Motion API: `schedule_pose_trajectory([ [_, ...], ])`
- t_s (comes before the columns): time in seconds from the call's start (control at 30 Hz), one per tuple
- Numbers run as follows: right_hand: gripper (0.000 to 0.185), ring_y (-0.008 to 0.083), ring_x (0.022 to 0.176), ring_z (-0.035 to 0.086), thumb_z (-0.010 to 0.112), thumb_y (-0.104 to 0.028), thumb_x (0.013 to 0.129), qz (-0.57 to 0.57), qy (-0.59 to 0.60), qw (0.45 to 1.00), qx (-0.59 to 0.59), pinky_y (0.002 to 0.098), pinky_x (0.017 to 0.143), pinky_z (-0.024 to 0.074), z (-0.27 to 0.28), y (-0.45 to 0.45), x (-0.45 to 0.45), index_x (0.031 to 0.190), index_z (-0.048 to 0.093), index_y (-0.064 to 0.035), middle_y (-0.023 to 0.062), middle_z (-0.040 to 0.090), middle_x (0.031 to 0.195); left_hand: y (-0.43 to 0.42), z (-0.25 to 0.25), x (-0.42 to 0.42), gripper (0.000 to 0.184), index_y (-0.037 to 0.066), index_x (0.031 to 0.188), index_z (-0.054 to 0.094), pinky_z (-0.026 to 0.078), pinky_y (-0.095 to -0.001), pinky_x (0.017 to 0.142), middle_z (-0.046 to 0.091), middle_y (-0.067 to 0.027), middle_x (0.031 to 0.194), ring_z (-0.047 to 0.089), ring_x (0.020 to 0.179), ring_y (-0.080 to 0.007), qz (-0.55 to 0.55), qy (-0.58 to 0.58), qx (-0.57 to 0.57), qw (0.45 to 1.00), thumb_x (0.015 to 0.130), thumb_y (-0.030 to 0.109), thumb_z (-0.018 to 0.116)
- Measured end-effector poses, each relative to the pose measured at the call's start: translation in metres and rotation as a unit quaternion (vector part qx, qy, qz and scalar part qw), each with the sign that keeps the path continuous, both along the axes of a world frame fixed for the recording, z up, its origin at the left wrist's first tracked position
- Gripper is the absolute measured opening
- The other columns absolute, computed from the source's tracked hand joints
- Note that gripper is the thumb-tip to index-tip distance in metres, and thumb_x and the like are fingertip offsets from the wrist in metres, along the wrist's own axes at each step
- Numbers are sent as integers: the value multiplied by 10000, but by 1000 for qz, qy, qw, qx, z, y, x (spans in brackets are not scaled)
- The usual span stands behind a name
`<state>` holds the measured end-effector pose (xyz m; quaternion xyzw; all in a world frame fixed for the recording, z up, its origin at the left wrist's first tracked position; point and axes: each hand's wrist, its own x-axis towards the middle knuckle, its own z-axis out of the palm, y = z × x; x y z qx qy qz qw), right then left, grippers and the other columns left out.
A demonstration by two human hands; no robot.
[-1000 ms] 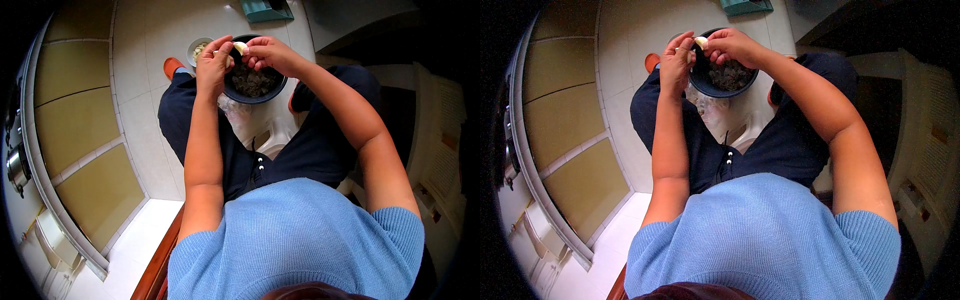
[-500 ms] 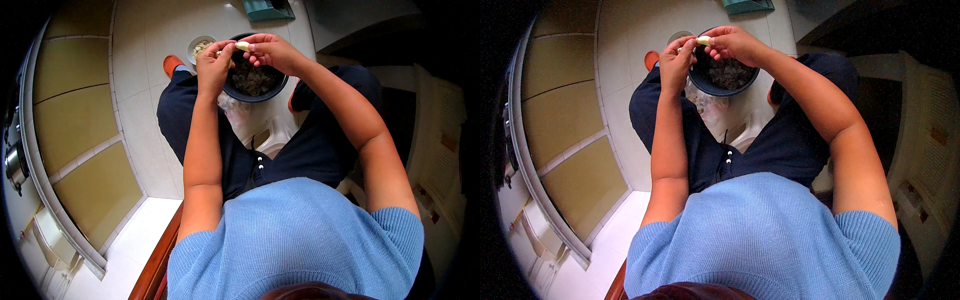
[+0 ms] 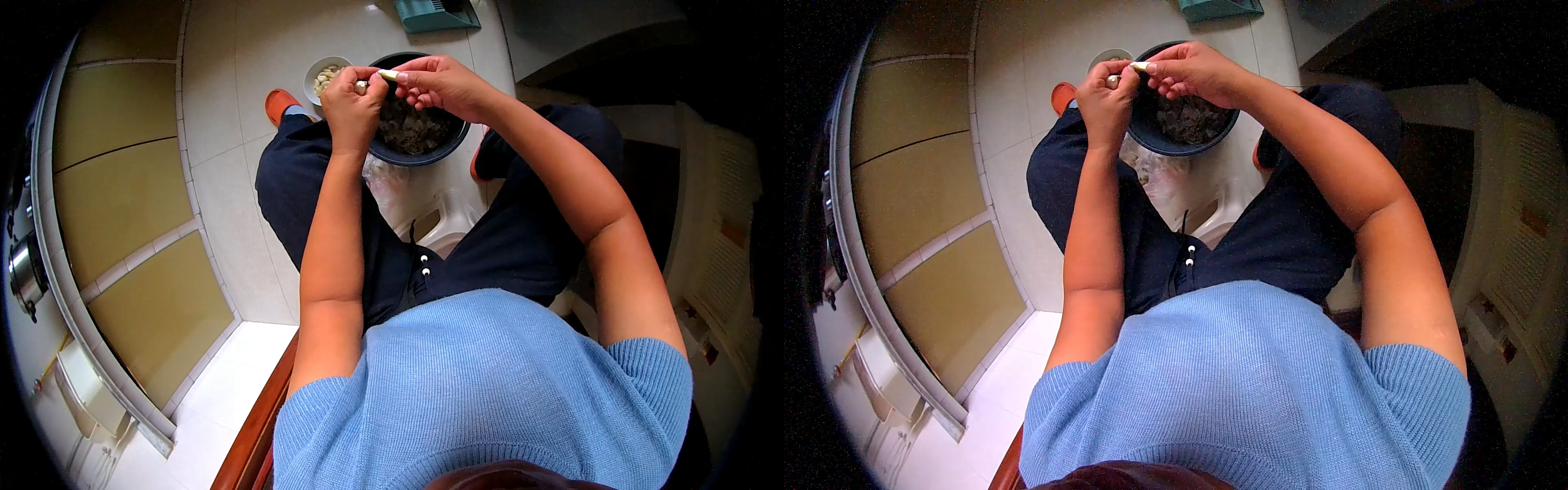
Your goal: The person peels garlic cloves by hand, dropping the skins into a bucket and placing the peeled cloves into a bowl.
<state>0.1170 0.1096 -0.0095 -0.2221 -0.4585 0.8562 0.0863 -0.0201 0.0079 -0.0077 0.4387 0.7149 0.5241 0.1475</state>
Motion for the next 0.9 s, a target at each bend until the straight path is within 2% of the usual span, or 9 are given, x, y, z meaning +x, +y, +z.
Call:
schedule_pose_trajectory([
  [0.13, 251, 68, 671, 547, 580, -233, 869, -3, -4, 1000, -8, 187, 626, 479, 1, 0, 0, 1002, 603, -22, 36, 606, 803, 0, 5, 5, 118, -19, 765, 629, 404, -218, 476, 587, -42, 635, 502, 503, -70, 8, -50, -21, 999, 774, 97, 609],
  [0.2, 252, 71, 679, 551, 573, -236, 873, -6, 6, 1000, -24, 190, 630, 483, -1, 0, 0, 994, 600, -16, 41, 607, 806, -1, 10, 10, 124, -25, 813, 611, 405, -195, 467, 595, -33, 656, 507, 497, -63, 8, -148, -17, 989, 800, 98, 603],
  [0.33, 256, 77, 690, 558, 555, -234, 882, -3, 15, 999, -33, 198, 640, 491, -1, 1, -1, 994, 590, -6, 51, 607, 819, -1, 10, 11, 129, -29, 855, 584, 398, -175, 466, 586, -26, 662, 511, 509, -59, 9, -220, -6, 975, 824, 97, 592],
  [0.4, 266, 84, 694, 562, 540, -227, 889, -15, 19, 999, -47, 206, 649, 498, 0, 0, 0, 1015, 576, 4, 61, 607, 840, -2, 6, 10, 159, -23, 921, 567, 391, -176, 483, 572, -20, 705, 509, 553, -59, -16, -301, 12, 953, 853, 120, 580],
  [0.53, 274, 89, 711, 567, 527, -213, 894, -7, 24, 998, -64, 211, 657, 501, -1, 1, -1, 1052, 560, 8, 66, 606, 861, -1, 7, 11, 155, -18, 927, 564, 386, -172, 480, 571, -14, 712, 496, 544, -57, -13, -344, 25, 939, 854, 118, 580],
  [0.6, 262, 84, 734, 565, 527, -185, 889, -22, 21, 997, -66, 212, 686, 496, 0, 0, -2, 1081, 556, -9, 51, 603, 874, 0, 6, 10, 136, -25, 899, 561, 385, -168, 476, 581, -25, 720, 501, 538, -58, -32, -417, 65, 906, 844, 98, 581],
  [0.63, 262, 84, 734, 565, 527, -185, 889, -21, 20, 997, -66, 212, 686, 496, 2, -2, -3, 1081, 556, -9, 51, 603, 874, 0, 7, 9, 136, -25, 899, 561, 385, -168, 476, 581, -25, 720, 501, 538, -58, -31, -417, 65, 906, 844, 98, 581],
  [0.7, 256, 54, 746, 547, 532, -164, 893, -39, 8, 998, 40, 187, 716, 478, 4, -4, -4, 1111, 551, -33, 3, 592, 890, 0, 8, 7, 139, -23, 916, 556, 393, -168, 488, 592, -30, 737, 504, 546, -60, -40, -413, 47, 908, 849, 98, 574],
  [0.9, 273, 82, 757, 564, 574, -174, 860, -10, 24, 993, 118, 204, 694, 475, -1, 0, -4, 1094, 552, -37, 38, 608, 910, -1, 11, 4, 148, -19, 930, 556, 408, -172, 504, 599, -31, 743, 501, 543, -58, -43, -375, 14, 926, 850, 104, 575],
])
